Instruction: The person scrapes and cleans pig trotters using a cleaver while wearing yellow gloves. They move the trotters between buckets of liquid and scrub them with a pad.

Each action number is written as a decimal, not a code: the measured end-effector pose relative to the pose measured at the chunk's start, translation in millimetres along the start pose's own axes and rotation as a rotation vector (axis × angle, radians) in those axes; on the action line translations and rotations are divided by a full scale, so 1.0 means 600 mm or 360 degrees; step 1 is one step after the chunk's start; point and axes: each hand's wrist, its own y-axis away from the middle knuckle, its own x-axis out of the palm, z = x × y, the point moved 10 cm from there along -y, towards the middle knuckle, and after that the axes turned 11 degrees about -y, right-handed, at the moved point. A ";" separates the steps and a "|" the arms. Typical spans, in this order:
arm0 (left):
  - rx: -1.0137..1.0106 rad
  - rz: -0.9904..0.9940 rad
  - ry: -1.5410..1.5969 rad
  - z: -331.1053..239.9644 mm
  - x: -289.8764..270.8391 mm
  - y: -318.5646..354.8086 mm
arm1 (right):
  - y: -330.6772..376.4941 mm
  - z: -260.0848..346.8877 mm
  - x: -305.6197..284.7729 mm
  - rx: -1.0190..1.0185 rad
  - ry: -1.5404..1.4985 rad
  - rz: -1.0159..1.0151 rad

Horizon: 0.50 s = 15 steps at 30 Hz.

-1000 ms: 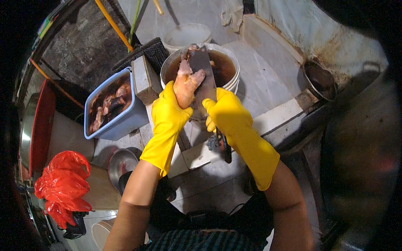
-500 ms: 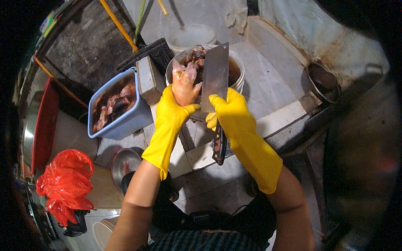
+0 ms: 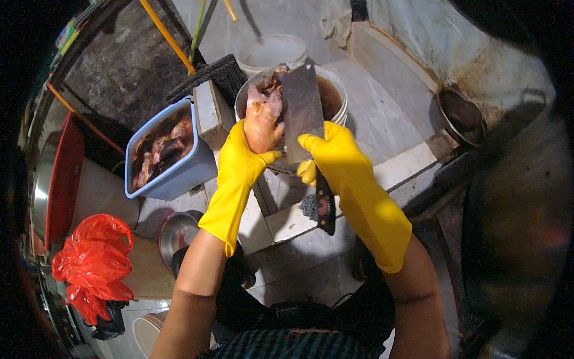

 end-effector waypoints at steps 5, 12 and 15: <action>0.0439 -0.0268 -0.0607 -0.059 0.006 0.026 | -0.013 -0.026 -0.009 0.0128 -0.0021 0.0019; 0.0394 -0.0087 -0.0253 -0.051 -0.010 0.031 | 0.018 0.069 -0.051 -0.0782 0.1273 -0.0558; 0.0217 0.0319 0.0679 -0.072 -0.005 0.044 | 0.016 0.063 -0.052 -0.0585 0.0568 -0.0463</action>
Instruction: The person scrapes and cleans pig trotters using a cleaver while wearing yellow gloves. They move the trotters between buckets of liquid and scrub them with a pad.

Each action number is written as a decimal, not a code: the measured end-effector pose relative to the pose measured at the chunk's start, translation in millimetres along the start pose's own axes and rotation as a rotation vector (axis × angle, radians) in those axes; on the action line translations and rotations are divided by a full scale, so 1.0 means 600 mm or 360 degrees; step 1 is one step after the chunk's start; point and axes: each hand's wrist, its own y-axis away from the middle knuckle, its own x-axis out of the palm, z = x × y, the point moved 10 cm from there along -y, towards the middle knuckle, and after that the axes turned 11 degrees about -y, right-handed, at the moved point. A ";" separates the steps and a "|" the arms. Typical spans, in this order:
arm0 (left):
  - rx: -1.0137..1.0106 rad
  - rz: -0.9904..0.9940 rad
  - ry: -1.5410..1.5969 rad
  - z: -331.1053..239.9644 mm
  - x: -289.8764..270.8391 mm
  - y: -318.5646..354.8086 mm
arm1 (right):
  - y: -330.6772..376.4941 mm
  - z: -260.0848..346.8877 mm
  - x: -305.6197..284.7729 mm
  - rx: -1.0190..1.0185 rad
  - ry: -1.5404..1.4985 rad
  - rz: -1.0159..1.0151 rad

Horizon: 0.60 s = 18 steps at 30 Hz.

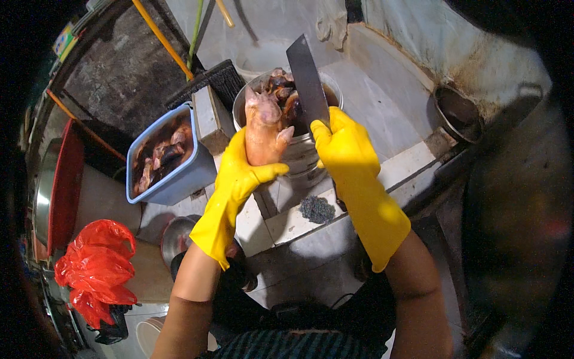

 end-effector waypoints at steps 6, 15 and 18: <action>-0.0118 0.0485 0.1300 -0.041 0.084 0.047 | 0.006 -0.056 0.021 -0.0551 -0.0310 -0.0365; -0.0292 0.0243 0.1355 -0.002 0.093 0.052 | 0.064 0.068 0.007 -0.1016 0.0559 -0.0450; -0.0425 0.0485 0.1631 -0.042 0.091 0.069 | 0.106 0.124 0.041 -0.1407 0.1069 -0.0428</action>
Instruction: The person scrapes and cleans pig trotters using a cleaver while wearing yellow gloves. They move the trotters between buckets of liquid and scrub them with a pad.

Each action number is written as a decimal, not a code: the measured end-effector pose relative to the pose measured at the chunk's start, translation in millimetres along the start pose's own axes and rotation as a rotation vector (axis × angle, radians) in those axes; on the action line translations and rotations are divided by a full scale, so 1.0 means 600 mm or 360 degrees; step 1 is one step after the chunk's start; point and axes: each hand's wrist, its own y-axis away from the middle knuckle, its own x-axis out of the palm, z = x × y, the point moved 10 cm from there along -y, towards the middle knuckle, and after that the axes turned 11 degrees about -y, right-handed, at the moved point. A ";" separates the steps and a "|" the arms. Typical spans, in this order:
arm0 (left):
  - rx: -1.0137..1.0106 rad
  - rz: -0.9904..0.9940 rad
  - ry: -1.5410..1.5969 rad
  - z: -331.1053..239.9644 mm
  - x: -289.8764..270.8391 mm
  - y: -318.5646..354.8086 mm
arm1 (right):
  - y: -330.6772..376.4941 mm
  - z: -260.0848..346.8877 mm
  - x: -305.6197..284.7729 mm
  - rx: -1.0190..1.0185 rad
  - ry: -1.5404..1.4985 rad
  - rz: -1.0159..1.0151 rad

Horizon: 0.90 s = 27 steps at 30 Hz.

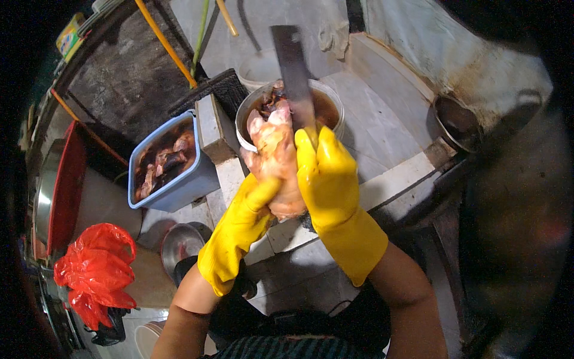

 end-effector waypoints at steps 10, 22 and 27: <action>0.0652 -0.0265 -0.0589 -0.097 -0.069 -0.002 | -0.044 0.005 -0.057 0.0353 -0.1180 0.0115; 0.0744 -0.0617 -0.2030 -0.140 -0.099 0.012 | -0.022 0.076 0.001 -0.0237 -0.0537 0.0609; 0.0496 -0.0424 -0.1589 -0.088 -0.143 0.004 | -0.010 0.076 0.024 -0.0044 -0.1076 0.0901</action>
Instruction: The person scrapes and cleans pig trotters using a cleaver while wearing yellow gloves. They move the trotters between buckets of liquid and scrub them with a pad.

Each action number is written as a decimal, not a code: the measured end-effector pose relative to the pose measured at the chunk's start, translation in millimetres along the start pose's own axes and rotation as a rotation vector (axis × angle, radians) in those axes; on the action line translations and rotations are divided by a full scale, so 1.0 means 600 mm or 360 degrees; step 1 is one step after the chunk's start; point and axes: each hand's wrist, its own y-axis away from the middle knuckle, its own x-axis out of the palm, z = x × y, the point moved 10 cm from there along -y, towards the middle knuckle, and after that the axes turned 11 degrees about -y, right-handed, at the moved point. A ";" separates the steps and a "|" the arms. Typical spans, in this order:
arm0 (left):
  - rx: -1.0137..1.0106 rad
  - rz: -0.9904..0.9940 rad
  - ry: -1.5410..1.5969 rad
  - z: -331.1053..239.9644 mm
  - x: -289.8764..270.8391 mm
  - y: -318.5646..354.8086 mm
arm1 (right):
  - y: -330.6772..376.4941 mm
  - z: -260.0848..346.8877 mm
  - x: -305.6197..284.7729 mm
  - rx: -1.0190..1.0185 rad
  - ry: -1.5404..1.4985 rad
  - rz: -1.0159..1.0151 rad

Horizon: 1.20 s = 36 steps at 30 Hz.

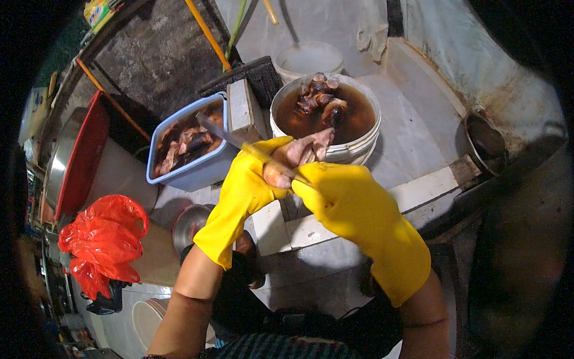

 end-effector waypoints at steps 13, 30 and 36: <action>0.0491 -0.0212 -0.0580 -0.073 -0.039 0.014 | 0.009 -0.038 -0.029 0.0576 -0.0794 -0.0089; 0.0320 -0.0179 -0.0210 -0.039 -0.019 0.013 | 0.042 -0.088 0.023 0.1077 -0.1340 -0.0044; 0.0230 -0.0193 -0.0070 -0.007 -0.022 0.010 | -0.003 -0.017 -0.025 0.0287 -0.0622 -0.0188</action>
